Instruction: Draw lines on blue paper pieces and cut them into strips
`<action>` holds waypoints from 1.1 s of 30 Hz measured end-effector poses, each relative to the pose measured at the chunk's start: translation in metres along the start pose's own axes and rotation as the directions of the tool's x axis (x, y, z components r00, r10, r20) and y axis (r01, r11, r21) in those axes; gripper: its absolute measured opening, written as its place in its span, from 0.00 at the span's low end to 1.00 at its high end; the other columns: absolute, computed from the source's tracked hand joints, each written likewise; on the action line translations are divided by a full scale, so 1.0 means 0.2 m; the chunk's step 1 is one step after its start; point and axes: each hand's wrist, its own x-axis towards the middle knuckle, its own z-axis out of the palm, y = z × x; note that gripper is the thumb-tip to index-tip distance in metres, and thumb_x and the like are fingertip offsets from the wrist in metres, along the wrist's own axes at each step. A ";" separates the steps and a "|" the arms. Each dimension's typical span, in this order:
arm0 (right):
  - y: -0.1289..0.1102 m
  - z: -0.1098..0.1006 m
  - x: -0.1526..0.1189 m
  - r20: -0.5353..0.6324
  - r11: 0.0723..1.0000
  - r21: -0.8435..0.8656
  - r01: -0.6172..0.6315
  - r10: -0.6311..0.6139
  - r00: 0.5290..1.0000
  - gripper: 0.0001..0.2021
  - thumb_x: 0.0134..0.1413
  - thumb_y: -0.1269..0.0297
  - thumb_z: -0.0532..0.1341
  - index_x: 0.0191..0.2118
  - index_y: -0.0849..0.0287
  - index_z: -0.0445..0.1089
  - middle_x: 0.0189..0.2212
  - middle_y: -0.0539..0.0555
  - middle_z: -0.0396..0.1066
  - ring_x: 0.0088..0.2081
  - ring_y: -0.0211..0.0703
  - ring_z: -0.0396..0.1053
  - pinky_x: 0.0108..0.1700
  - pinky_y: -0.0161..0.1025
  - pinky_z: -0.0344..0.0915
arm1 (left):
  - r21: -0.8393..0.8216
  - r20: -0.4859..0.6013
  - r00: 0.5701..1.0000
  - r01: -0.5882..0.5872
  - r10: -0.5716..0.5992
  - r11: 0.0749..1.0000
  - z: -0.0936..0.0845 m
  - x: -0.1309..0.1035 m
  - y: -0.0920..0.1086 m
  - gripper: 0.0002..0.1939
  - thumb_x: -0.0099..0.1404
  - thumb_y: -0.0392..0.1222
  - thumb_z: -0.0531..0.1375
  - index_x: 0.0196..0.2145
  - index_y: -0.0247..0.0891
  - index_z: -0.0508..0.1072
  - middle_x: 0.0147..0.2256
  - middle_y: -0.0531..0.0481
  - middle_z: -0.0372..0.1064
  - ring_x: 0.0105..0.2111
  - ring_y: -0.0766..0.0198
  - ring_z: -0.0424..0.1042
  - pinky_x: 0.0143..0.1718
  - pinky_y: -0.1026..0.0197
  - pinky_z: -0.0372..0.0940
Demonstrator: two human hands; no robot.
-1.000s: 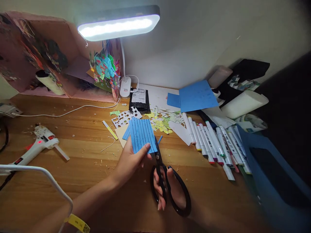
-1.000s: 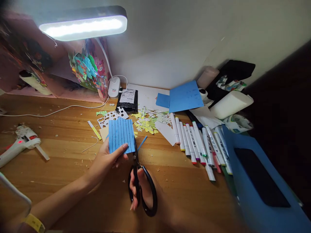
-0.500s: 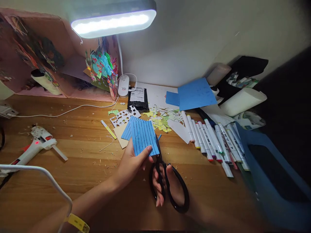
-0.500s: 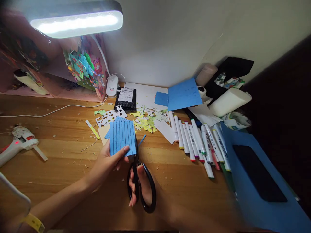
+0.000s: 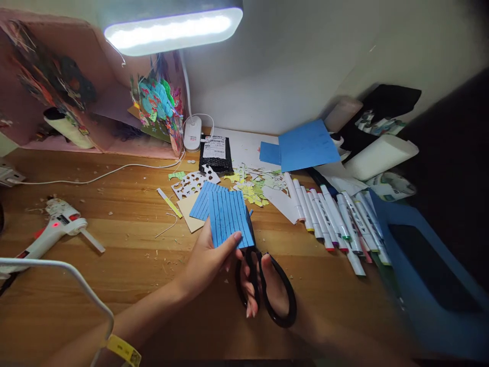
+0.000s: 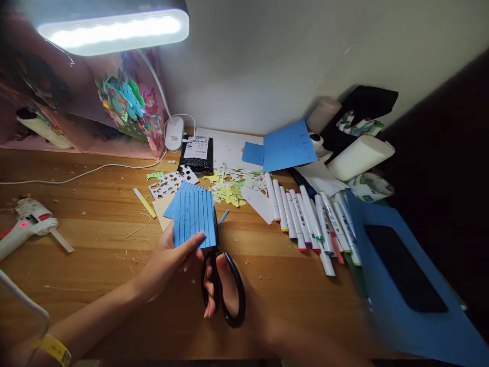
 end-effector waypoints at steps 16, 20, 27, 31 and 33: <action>-0.05 0.03 0.01 -0.026 0.997 0.005 0.080 -0.079 0.997 0.33 0.49 0.30 0.43 0.29 0.60 0.62 0.15 0.44 0.56 0.11 0.30 0.58 0.15 0.29 0.61 | 0.000 0.059 0.998 0.005 -0.005 1.000 0.01 0.00 -0.01 0.15 0.61 0.48 0.61 0.36 0.38 0.59 0.19 0.59 0.64 0.12 0.76 0.55 0.12 0.73 0.51; -0.09 0.04 -0.01 -0.071 0.993 -0.081 0.086 -0.092 0.993 0.31 0.50 0.31 0.45 0.30 0.58 0.61 0.16 0.44 0.56 0.12 0.31 0.57 0.15 0.30 0.61 | -0.004 0.069 0.998 0.003 -0.002 1.000 0.01 0.01 -0.02 0.15 0.61 0.48 0.61 0.36 0.38 0.59 0.19 0.58 0.65 0.13 0.76 0.57 0.13 0.74 0.52; -0.16 0.06 -0.03 -0.036 0.967 -0.219 0.129 -0.140 0.990 0.35 0.49 0.29 0.37 0.26 0.57 0.63 0.13 0.47 0.56 0.15 0.37 0.60 0.19 0.33 0.63 | -0.031 0.137 0.989 0.068 -0.063 0.997 0.02 -0.02 -0.04 0.16 0.62 0.50 0.60 0.37 0.38 0.58 0.20 0.58 0.63 0.15 0.75 0.58 0.15 0.72 0.54; -0.19 0.06 -0.04 -0.061 0.960 -0.245 0.134 -0.153 0.986 0.35 0.52 0.31 0.38 0.28 0.58 0.66 0.12 0.47 0.57 0.15 0.36 0.61 0.19 0.32 0.62 | -0.020 0.123 0.990 0.070 -0.067 0.997 0.02 -0.02 -0.04 0.16 0.62 0.49 0.61 0.36 0.38 0.58 0.20 0.59 0.63 0.15 0.75 0.57 0.15 0.73 0.54; -0.18 0.06 -0.04 -0.078 0.964 -0.233 0.130 -0.152 0.985 0.34 0.52 0.32 0.41 0.30 0.59 0.66 0.12 0.46 0.56 0.14 0.35 0.60 0.18 0.31 0.61 | -0.017 0.113 0.992 0.055 -0.053 0.998 0.02 -0.02 -0.04 0.16 0.61 0.49 0.61 0.36 0.38 0.59 0.19 0.59 0.63 0.14 0.76 0.56 0.14 0.73 0.53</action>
